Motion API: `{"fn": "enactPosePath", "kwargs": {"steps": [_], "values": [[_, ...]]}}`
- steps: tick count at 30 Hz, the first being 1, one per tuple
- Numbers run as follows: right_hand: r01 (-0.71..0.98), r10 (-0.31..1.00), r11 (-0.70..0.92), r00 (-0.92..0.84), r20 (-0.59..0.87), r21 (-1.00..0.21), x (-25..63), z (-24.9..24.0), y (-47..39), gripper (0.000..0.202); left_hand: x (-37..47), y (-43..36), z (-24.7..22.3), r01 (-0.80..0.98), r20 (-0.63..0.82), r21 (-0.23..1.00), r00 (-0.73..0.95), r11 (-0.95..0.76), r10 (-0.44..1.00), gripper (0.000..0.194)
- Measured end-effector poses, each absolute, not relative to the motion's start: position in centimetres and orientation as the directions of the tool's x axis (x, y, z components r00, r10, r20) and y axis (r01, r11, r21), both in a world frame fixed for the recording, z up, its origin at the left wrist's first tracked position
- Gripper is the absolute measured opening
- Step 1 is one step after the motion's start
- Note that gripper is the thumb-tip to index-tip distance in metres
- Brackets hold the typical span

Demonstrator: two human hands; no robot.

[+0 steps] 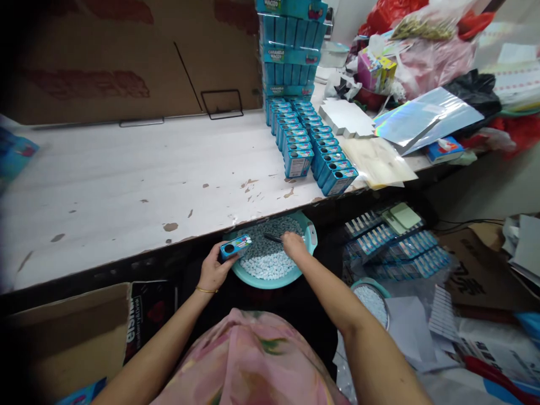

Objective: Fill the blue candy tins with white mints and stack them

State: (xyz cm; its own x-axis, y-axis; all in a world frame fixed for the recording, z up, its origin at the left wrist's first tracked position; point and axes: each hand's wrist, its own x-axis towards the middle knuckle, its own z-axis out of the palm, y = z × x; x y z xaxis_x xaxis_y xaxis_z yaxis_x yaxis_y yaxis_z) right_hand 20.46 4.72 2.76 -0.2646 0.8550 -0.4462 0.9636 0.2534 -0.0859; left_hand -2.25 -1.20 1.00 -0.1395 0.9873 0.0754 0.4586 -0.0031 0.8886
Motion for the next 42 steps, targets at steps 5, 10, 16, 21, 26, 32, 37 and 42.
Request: {"fn": "enactPosePath", "kwargs": {"steps": [5,10,16,21,26,32,37,42], "values": [[0.938,0.805,0.284,-0.345,-0.483,-0.197,18.9,-1.9,2.7,0.034,-2.4,-1.2,0.9,0.424,0.055,0.905,-0.172,0.023,0.984,0.038],[0.891,0.731,0.268,-0.435,-0.525,-0.365,20.1,-3.1,2.7,0.045,-2.3,-0.9,0.8,0.415,0.039,0.908,-0.201,0.049,0.979,0.041],[0.838,0.691,0.130,-0.460,-0.557,-0.530,20.9,-3.7,3.3,0.034,-2.5,-0.9,0.8,0.400,0.026,0.914,-0.214,0.063,0.977,0.043],[0.772,0.724,0.050,-0.465,-0.510,-0.633,22.6,-0.4,4.2,0.035,-2.6,-0.9,1.1,0.399,0.017,0.914,-0.219,0.073,0.976,0.044],[0.671,0.742,-0.010,-0.492,-0.456,-0.742,23.4,5.7,5.9,0.032,-2.1,-0.7,1.0,0.460,0.058,0.887,-0.171,0.027,0.983,0.038],[0.813,0.725,0.348,-0.549,-0.415,-0.467,19.8,12.3,6.8,0.032,-0.4,-0.2,1.0,0.602,0.121,0.794,-0.023,-0.083,0.992,0.033],[0.880,0.743,0.459,-0.457,-0.489,-0.123,16.5,15.3,6.2,0.035,0.1,-0.1,0.8,0.642,0.133,0.755,0.045,-0.131,0.990,0.033],[0.870,0.742,0.492,-0.445,-0.501,-0.044,15.2,16.0,5.7,0.031,0.0,-0.1,0.3,0.659,0.139,0.738,0.056,-0.141,0.989,0.034]]}}
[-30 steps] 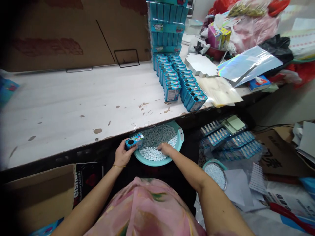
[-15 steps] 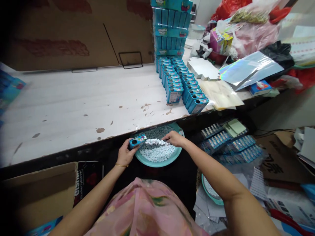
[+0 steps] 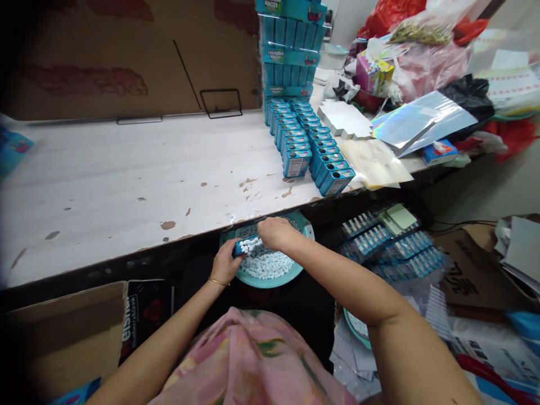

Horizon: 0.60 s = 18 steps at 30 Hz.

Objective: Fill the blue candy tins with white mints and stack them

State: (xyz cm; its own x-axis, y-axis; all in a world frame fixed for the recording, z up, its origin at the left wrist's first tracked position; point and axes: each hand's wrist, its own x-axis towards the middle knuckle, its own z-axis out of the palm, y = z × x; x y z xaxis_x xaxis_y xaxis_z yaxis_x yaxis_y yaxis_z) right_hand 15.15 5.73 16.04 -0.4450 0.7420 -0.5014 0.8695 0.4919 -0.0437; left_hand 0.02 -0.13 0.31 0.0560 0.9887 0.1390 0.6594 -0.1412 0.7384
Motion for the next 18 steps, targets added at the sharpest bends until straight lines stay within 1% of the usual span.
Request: {"fn": "enactPosePath", "kwargs": {"steps": [4,13,16,18], "values": [[0.848,0.745,0.529,-0.482,-0.461,-0.031,14.6,15.8,5.5,0.027,0.1,-0.1,0.1,0.652,0.142,0.741,0.078,-0.158,0.987,0.034],[0.836,0.764,0.549,-0.501,-0.407,0.003,14.2,16.9,5.2,0.028,0.0,0.3,0.7,0.596,0.120,0.793,0.044,-0.123,0.992,0.034],[0.854,0.780,0.521,-0.474,-0.409,0.003,15.6,17.7,5.0,0.027,0.0,0.2,1.2,0.592,0.165,0.790,0.045,-0.160,0.985,0.035],[0.878,0.796,0.479,-0.440,-0.416,-0.012,17.5,17.6,5.0,0.028,-0.3,-0.2,1.6,0.624,0.213,0.758,0.038,-0.190,0.976,0.035]]}}
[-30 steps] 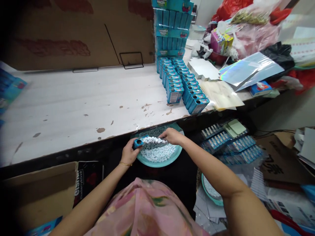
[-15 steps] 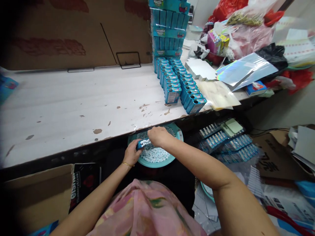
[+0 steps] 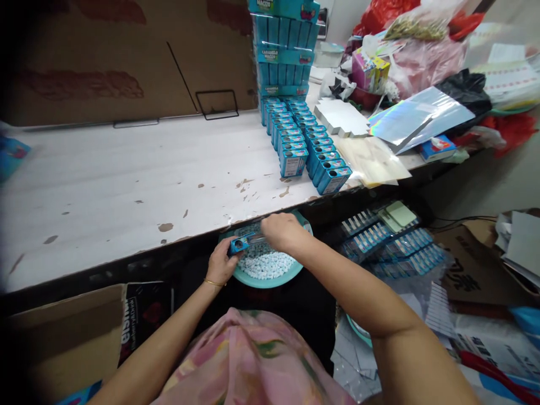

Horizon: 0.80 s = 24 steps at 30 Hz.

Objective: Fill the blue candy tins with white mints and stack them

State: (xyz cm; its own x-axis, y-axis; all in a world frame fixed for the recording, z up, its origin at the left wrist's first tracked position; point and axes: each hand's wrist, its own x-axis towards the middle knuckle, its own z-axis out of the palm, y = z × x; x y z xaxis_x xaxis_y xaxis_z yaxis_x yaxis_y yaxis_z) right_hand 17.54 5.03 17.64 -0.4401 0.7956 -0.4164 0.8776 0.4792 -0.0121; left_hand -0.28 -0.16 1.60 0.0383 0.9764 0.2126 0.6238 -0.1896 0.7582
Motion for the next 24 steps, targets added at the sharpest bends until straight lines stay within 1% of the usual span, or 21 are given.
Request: {"fn": "enactPosePath", "kwargs": {"steps": [3,5,7,10,13,14,16,19,21,22,24], "values": [[0.920,0.820,0.384,-0.382,-0.426,-0.085,21.0,15.5,5.4,0.032,-1.1,-1.1,2.4,0.697,0.272,0.671,0.086,-0.253,0.958,0.038],[0.940,0.831,0.312,-0.340,-0.440,-0.136,22.6,12.8,5.5,0.034,-1.8,-1.8,2.9,0.733,0.316,0.611,0.120,-0.298,0.941,0.040],[0.954,0.835,0.259,-0.301,-0.461,-0.153,23.1,9.7,5.2,0.032,-2.4,-2.3,3.3,0.750,0.367,0.581,0.105,-0.316,0.924,0.039],[0.961,0.859,0.252,-0.275,-0.432,-0.111,21.8,5.8,4.2,0.032,-3.1,-2.6,3.6,0.745,0.412,0.601,0.021,-0.289,0.911,0.037],[0.950,0.885,0.312,-0.299,-0.358,-0.023,20.1,3.9,3.3,0.031,-3.4,-2.6,4.1,0.713,0.420,0.650,-0.048,-0.263,0.906,0.033],[0.942,0.888,0.336,-0.318,-0.331,-0.005,19.8,3.7,3.1,0.030,-3.5,-2.6,4.3,0.683,0.404,0.683,-0.060,-0.258,0.913,0.032],[0.941,0.908,0.339,-0.328,-0.260,-0.003,19.7,3.6,3.2,0.028,-3.4,-2.6,4.6,0.576,0.333,0.787,-0.093,-0.222,0.938,0.032],[0.963,0.946,0.251,-0.265,-0.185,-0.098,20.3,4.0,3.8,0.028,-2.9,-2.4,4.6,0.362,0.167,0.928,-0.185,-0.090,0.968,0.037],[0.965,0.951,0.201,-0.234,-0.201,-0.171,20.7,4.2,4.0,0.028,-2.3,-2.2,3.8,0.229,0.069,0.973,-0.253,-0.010,0.965,0.043],[0.963,0.948,0.193,-0.232,-0.219,-0.188,20.7,4.2,4.0,0.028,-1.9,-2.1,3.3,0.170,0.028,0.985,-0.264,0.018,0.964,0.045],[0.968,0.939,0.191,-0.230,-0.258,-0.165,20.5,4.2,3.6,0.027,-0.9,-1.9,2.3,0.071,-0.029,0.996,-0.262,0.049,0.965,0.047]]}}
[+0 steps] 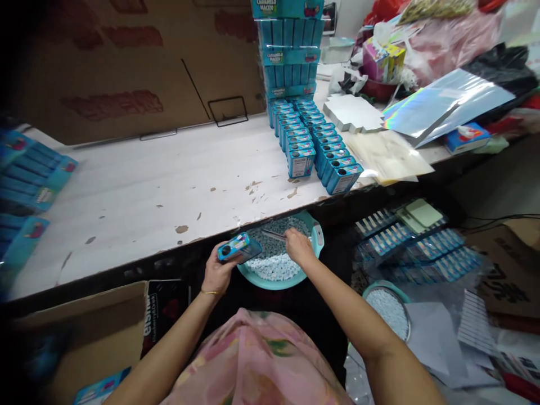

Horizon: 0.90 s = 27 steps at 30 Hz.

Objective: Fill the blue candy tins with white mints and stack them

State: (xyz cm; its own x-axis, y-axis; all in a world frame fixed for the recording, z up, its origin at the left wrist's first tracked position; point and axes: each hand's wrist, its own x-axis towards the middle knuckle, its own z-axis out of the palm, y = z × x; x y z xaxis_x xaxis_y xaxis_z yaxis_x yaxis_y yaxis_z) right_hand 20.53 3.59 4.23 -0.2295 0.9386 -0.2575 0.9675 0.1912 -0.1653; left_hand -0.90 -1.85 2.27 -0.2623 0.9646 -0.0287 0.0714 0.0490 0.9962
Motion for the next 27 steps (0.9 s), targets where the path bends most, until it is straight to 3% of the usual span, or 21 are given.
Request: {"fn": "enactPosePath", "kwargs": {"steps": [4,7,18,22,25,27], "values": [[0.964,0.913,0.263,-0.262,-0.313,-0.040,20.0,3.5,2.7,0.029,0.7,-1.5,1.5,0.007,-0.067,0.997,-0.231,0.071,0.971,0.044],[0.969,0.896,0.243,-0.241,-0.372,-0.043,20.0,2.2,2.8,0.031,1.0,-1.4,2.4,0.079,-0.010,0.997,-0.173,0.024,0.985,0.039],[0.943,0.770,0.164,-0.306,-0.560,-0.291,20.9,-0.8,3.2,0.023,-2.1,-1.9,2.0,0.327,0.068,0.945,-0.238,0.014,0.969,0.035],[0.891,0.739,0.088,-0.358,-0.571,-0.445,23.1,2.0,3.9,0.026,-2.9,-1.8,1.6,0.370,0.070,0.928,-0.262,0.034,0.962,0.035],[0.814,0.757,0.094,-0.433,-0.490,-0.573,22.8,6.0,3.9,0.026,-2.3,-1.6,1.5,0.415,0.077,0.910,-0.210,0.018,0.975,0.034],[0.829,0.792,0.244,-0.470,-0.390,-0.503,21.2,9.1,3.5,0.026,-1.5,-1.5,1.6,0.449,0.083,0.894,-0.161,-0.002,0.983,0.033]]}}
